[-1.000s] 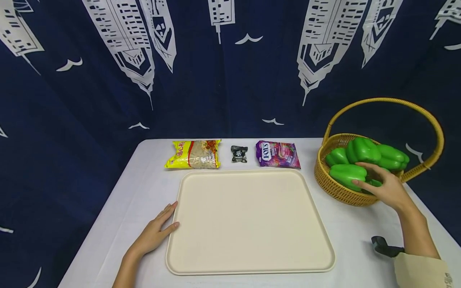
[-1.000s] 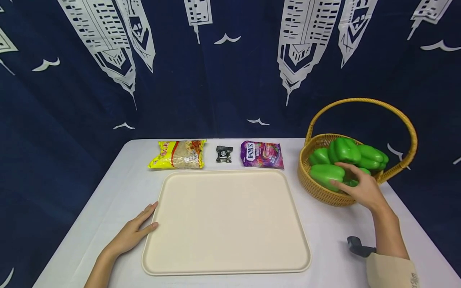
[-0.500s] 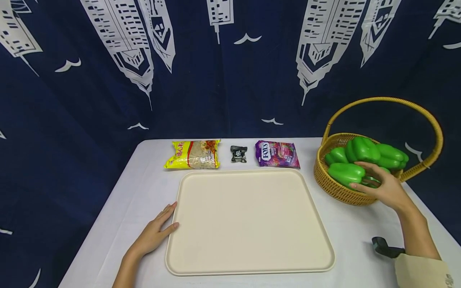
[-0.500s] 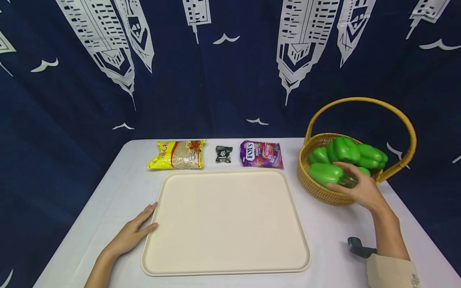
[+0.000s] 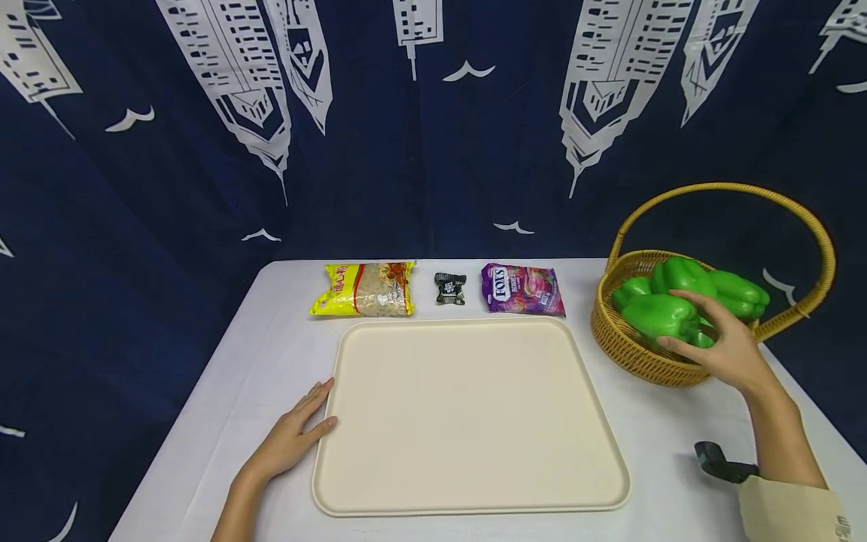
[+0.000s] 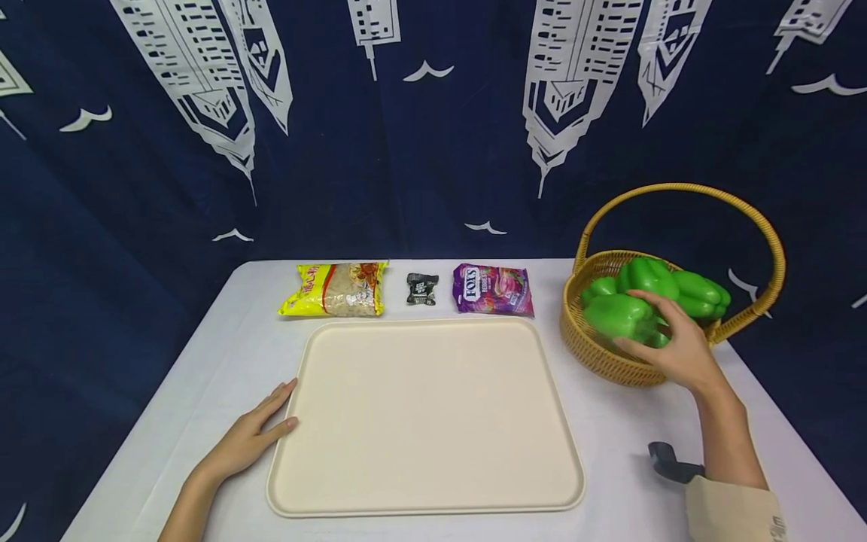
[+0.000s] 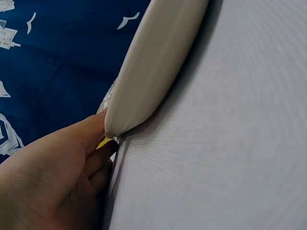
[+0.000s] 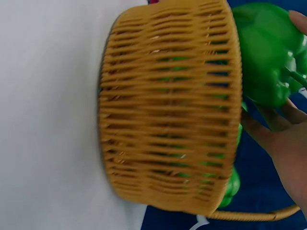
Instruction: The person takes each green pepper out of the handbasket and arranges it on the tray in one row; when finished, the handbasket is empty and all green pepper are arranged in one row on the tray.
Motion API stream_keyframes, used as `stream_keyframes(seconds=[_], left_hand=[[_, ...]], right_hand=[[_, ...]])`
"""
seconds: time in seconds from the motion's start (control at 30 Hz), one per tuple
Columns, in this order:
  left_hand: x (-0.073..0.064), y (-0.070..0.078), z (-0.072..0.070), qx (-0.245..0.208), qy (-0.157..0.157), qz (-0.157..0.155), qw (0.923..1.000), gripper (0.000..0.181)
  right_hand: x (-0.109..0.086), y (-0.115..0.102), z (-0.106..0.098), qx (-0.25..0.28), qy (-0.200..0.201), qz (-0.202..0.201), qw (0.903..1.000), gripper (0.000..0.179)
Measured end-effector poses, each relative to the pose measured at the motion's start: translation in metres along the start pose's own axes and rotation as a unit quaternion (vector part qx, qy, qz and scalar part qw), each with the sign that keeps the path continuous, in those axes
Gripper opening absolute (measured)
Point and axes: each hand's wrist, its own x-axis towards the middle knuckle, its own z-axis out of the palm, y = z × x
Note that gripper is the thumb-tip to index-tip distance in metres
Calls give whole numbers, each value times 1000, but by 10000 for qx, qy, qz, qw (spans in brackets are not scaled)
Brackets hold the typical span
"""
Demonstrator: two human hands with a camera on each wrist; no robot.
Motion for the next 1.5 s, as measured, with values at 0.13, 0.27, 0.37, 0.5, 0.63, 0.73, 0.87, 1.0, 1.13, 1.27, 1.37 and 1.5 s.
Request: stream_keyframes(seconds=[0.13,0.27,0.37,0.5,0.63,0.73,0.87,1.0,1.13,1.27,1.37,1.5], left_hand=[[1,1,0,-4,-16,-2,10000,65],[1,1,-1,-10,-25,-11,10000,65],[0,1,-2,-36,-32,-23,10000,65],[-1,-2,-3,-98,-52,-36,9999,65],[-2,-3,-3,-170,-76,-23,9998,65],[-3,-3,-3,-196,-82,4,9998,65],[-2,-3,-3,-198,-80,26,9998,65],[-2,-3,-4,-194,-79,34,9998,66],[-2,-2,-5,-219,-125,64,9997,66],[-2,-1,-7,-251,-176,61,9995,66],[-3,0,-7,-274,-194,29,9994,67],[-3,0,-7,-331,-239,-34,9992,67]], right_hand=[[1,-12,1,-131,206,-219,9995,84],[2,-25,5,-53,369,-480,9982,83],[3,-33,8,-34,372,-549,9978,78],[7,-44,15,-138,313,-632,9974,74],[12,-52,25,-128,198,-823,9963,76],[16,-60,36,-86,109,-979,9951,79],[26,-73,55,-80,-52,-1372,9905,80],[38,-91,81,-70,-327,-1761,9838,81],[47,-115,112,103,-688,-2054,9762,81],[52,-138,150,576,-1284,-2137,9667,81],[53,-151,180,849,-1688,-2056,9602,81],[54,-161,215,854,-1953,-2008,9562,80]])
